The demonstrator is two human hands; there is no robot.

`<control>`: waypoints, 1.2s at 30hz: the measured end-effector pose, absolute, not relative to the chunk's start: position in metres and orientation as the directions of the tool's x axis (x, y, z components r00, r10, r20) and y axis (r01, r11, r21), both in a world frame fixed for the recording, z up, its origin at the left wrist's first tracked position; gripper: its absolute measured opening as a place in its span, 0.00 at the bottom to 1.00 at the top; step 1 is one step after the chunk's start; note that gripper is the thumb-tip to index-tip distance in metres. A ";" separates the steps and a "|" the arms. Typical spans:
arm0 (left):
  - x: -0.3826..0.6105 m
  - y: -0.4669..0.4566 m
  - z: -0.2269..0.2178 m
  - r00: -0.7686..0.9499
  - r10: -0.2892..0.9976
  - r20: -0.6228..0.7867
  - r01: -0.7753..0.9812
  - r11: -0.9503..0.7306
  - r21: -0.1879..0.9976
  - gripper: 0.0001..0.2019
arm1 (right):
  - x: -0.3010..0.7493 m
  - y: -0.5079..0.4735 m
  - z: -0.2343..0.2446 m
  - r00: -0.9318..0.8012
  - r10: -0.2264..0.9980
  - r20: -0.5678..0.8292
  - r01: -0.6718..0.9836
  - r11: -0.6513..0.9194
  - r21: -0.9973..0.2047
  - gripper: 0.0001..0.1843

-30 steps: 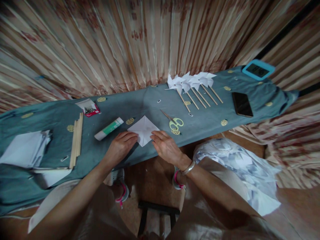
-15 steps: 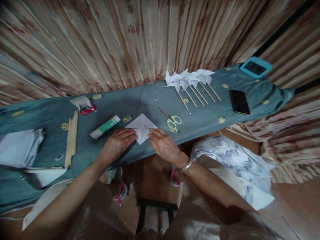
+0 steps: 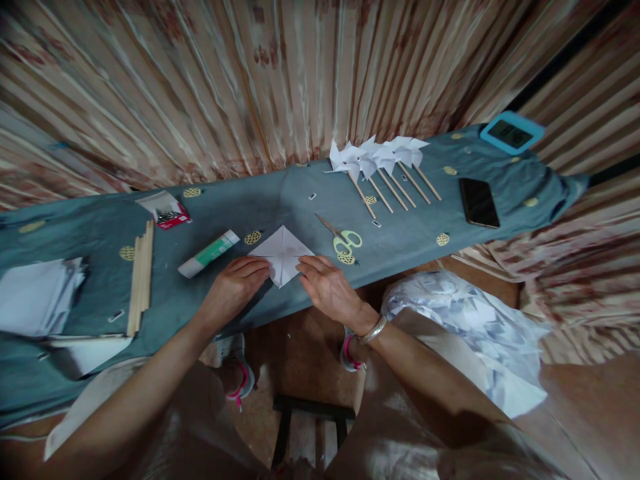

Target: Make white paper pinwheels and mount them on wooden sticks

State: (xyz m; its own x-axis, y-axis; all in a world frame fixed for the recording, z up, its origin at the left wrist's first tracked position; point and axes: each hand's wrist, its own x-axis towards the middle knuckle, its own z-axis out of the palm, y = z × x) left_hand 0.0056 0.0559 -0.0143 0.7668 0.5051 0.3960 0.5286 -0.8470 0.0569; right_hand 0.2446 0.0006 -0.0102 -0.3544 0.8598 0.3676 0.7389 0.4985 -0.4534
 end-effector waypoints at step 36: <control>0.021 0.019 -0.006 0.594 0.723 0.353 0.448 -0.661 0.602 0.07 | 0.221 -0.006 -0.010 -0.211 0.947 0.242 0.579 0.320 -0.750 0.02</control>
State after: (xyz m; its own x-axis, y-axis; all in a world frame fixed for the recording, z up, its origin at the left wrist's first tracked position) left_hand 0.0207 0.0193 -0.0062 0.5935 0.7235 0.3526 0.4479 -0.6609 0.6022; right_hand 0.2211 -0.0064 -0.0099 -0.2107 0.9471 0.2419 0.5792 0.3203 -0.7496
